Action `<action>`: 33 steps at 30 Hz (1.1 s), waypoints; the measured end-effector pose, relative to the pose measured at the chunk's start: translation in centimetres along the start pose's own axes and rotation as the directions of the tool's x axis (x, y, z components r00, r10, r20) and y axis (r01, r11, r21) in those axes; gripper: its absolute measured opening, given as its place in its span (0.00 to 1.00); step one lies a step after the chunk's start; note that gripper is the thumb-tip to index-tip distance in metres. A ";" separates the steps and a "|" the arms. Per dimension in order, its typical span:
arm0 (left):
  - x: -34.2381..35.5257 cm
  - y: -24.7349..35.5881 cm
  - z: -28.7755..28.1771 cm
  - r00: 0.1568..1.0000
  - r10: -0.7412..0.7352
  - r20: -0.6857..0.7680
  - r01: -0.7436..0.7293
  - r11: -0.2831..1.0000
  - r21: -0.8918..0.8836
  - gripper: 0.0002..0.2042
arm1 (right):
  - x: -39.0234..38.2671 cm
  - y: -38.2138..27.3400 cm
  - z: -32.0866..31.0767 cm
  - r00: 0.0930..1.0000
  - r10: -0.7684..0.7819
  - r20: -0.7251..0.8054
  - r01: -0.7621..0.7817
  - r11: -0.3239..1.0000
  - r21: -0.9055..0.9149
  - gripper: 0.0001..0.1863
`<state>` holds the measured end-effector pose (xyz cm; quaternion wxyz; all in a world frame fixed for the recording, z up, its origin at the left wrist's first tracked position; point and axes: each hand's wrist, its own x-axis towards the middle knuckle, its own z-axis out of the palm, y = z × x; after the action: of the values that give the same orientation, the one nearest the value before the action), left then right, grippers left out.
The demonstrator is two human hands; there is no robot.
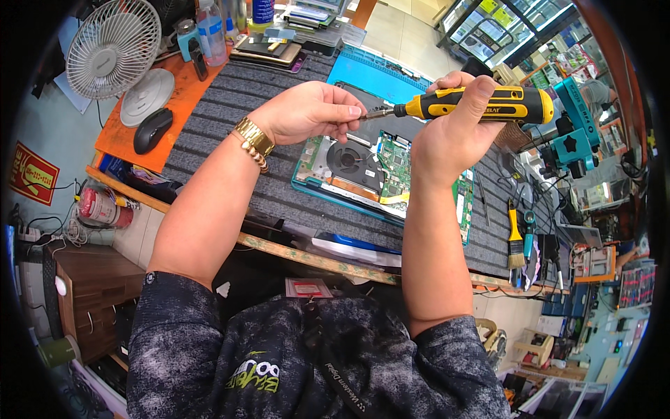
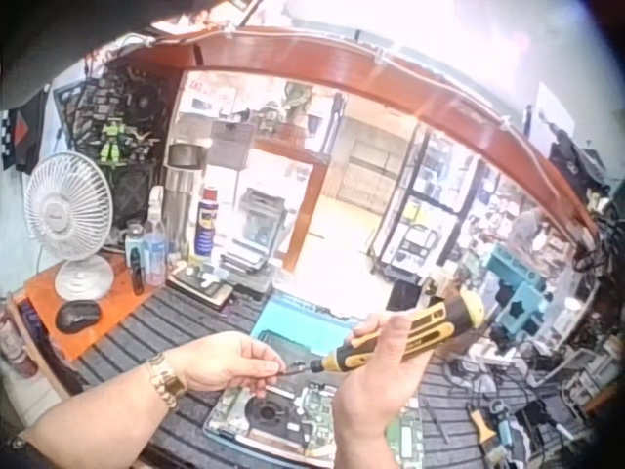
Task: The person uses a screwdriver to unscrew the internal components of a laptop, then lifts the laptop to show its underside.
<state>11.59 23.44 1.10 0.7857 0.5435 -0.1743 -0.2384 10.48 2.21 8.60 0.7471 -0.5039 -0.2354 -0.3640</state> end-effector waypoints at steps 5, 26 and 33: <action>0.0 0.0 0.1 1.000 -0.008 0.004 0.009 1.000 -0.023 0.12 | -0.2 0.1 0.1 1.000 -0.011 0.027 0.011 1.000 0.008 0.20; 2.0 -1.0 -5.2 0.687 0.622 -0.376 -0.052 0.558 0.828 0.17 | -0.1 -10.9 -22.8 0.993 -0.033 0.111 0.065 0.955 -0.289 0.21; 1.5 -1.3 -7.1 0.650 0.621 -0.438 0.075 0.521 0.850 0.18 | -1.6 -9.8 -24.2 0.997 0.034 0.072 -0.008 0.946 -0.324 0.19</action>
<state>16.33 27.69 -2.58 0.4759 0.8463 -0.0413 0.2359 1.51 -21.91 3.92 0.6487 -0.6355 -0.1957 -0.3701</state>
